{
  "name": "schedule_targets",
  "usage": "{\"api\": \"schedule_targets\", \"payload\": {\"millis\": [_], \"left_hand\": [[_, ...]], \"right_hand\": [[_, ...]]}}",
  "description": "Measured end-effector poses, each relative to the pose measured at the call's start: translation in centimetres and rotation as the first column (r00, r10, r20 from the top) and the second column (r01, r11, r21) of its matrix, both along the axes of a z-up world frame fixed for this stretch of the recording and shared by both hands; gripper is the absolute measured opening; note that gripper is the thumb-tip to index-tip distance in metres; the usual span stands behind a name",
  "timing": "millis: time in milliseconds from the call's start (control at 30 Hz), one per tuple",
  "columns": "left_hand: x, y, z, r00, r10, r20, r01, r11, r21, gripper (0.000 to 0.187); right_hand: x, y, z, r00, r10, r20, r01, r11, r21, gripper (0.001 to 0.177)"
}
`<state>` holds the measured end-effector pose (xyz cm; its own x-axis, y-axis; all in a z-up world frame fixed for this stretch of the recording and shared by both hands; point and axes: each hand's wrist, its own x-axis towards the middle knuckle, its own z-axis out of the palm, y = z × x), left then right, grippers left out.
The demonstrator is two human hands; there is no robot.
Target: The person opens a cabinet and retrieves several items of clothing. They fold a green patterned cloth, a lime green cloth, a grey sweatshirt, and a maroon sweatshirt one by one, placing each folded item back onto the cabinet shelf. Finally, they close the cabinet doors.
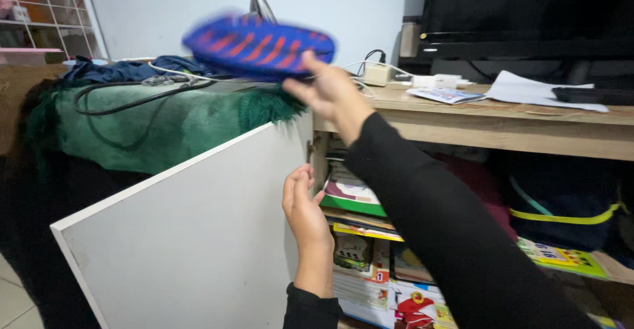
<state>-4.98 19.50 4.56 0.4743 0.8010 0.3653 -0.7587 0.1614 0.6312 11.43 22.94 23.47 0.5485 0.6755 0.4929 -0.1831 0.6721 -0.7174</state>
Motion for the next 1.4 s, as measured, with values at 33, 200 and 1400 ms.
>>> {"api": "schedule_targets", "payload": {"millis": [33, 200, 1400], "left_hand": [[0.1, 0.5, -0.1, 1.0, 0.005, -0.003, -0.005, 1.0, -0.009, 0.032], [0.8, 1.8, -0.8, 0.999, -0.031, -0.01, 0.031, 0.999, 0.037, 0.028], [7.8, -8.8, -3.9, 0.903, -0.386, -0.19, 0.423, 0.879, 0.221, 0.023]], "right_hand": [[-0.5, 1.5, -0.7, 0.997, -0.07, 0.041, 0.074, 0.991, -0.109, 0.032], [0.1, 0.5, -3.8, 0.685, -0.448, 0.575, 0.639, 0.748, -0.179, 0.035], [16.6, -37.4, -1.0, 0.038, 0.022, 0.999, 0.999, 0.003, -0.038, 0.038]]}}
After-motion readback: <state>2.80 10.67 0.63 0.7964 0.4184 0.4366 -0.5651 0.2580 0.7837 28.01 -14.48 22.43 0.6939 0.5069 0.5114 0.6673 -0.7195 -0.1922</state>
